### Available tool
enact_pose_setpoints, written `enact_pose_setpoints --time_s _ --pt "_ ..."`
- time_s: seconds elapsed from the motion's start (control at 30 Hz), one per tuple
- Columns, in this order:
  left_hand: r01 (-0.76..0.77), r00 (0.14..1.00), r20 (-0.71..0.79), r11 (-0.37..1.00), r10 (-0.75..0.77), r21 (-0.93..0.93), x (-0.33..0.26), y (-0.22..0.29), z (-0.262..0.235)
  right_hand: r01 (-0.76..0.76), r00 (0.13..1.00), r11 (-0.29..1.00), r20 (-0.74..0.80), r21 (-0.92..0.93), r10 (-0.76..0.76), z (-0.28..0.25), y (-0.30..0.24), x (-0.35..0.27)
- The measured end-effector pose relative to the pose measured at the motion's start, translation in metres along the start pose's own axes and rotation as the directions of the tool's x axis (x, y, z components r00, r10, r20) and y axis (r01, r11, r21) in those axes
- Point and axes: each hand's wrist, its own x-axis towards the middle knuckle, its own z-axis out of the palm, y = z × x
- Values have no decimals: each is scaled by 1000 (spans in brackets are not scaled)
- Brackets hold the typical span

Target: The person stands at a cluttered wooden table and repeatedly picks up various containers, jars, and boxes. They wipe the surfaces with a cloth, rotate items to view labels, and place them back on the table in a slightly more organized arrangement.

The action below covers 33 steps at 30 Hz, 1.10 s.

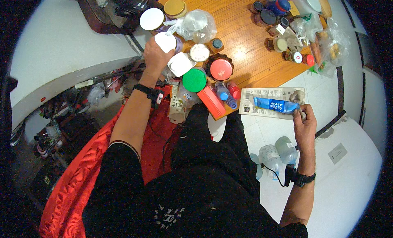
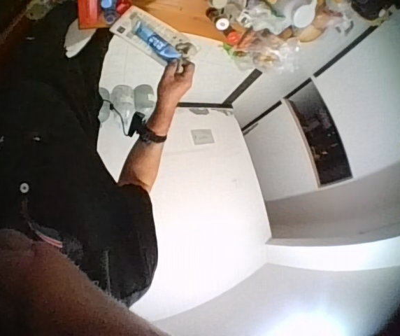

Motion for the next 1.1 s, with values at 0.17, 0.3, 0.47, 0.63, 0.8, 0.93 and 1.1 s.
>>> enact_pose_setpoints --time_s 0.17,0.3,0.47,0.63,0.8,0.93,1.1 --pt "69 995 68 998 -68 -8 5 -8 0 68 997 996 -28 -60 -70 1 1 2" --pt "87 983 166 995 -80 -38 20 -26 7 32 999 999 -22 -34 -33 1 1 3" --pt "50 983 182 997 -38 -60 17 -35 7 55 998 993 -34 -101 -59 4 -7 5" --pt "76 965 258 993 -51 -86 10 -37 2 27 999 996 -37 -89 -30 8 -15 3" --pt "148 985 117 977 -131 -154 38 -59 -5 105 991 985 -63 -134 -114 10 -18 4" --pt "272 962 58 946 -266 -176 94 -62 -17 49 995 988 -77 -146 -61 14 -25 2" --pt "283 954 143 948 -263 -146 127 -28 -22 106 991 981 -64 -159 -118 21 -37 -3"
